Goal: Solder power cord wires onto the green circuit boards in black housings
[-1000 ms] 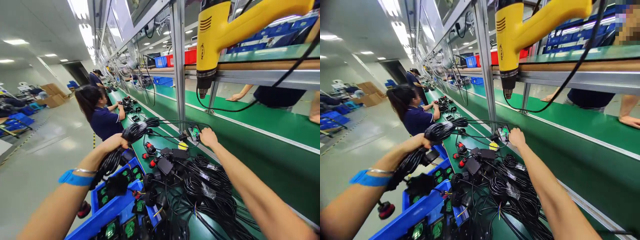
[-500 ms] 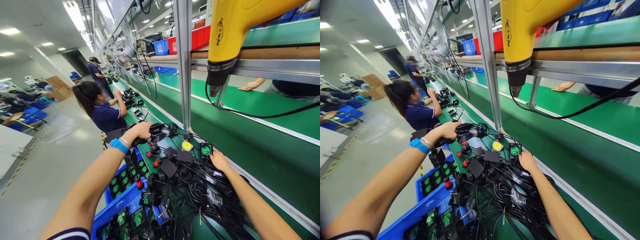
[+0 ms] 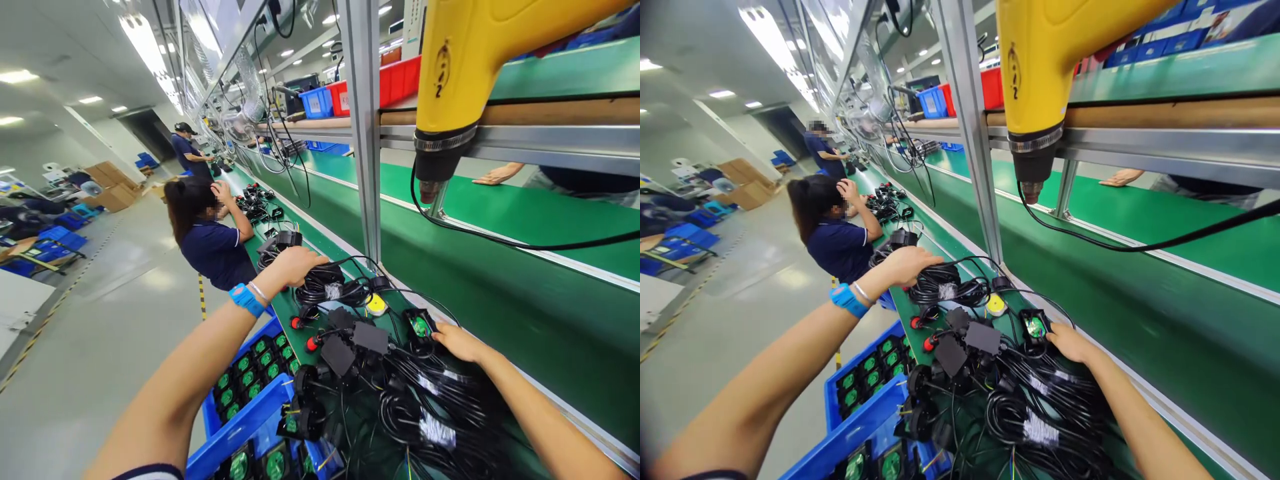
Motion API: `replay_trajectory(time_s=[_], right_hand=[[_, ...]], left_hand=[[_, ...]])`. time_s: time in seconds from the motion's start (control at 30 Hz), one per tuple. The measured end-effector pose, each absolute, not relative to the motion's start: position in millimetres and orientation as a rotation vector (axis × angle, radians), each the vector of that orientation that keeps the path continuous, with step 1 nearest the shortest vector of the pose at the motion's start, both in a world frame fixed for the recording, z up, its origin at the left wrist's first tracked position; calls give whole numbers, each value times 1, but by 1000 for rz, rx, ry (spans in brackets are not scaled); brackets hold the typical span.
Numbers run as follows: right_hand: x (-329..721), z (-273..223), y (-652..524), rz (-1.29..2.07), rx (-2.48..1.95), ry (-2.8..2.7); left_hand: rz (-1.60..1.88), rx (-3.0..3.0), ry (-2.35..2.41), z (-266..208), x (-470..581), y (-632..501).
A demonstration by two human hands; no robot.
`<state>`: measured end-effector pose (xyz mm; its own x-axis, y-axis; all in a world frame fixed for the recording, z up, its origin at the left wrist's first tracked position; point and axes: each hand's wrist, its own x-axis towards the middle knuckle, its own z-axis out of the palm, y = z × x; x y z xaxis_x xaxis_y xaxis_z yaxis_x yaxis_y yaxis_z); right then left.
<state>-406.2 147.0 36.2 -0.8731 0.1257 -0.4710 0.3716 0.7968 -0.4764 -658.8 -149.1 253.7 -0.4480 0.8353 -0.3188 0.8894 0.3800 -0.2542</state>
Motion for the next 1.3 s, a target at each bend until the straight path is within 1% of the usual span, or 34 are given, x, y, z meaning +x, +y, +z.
replay_trajectory(time_s=[0.2,0.47,0.63,0.83,1.0,1.13,1.3], right_hand=[[-398,28,148,-757,388,2588],[-399,16,151,-805,366,2615],[-400,19,150,-729,436,2646],[-404,26,144,-542,682,2666],[-398,35,131,-423,881,2703],[-389,45,126,-414,911,2772],[-361,65,132,-459,882,2889]], left_hand=[[-487,1664,2407,192,-681,-144],[-355,1554,2416,112,-706,-168],[-280,1479,2440,79,-708,-168],[-188,1407,2524,75,-712,-164],[-5,1404,2675,78,-705,-164],[182,1423,2822,85,-682,-170],[396,1515,2865,102,-625,-178]])
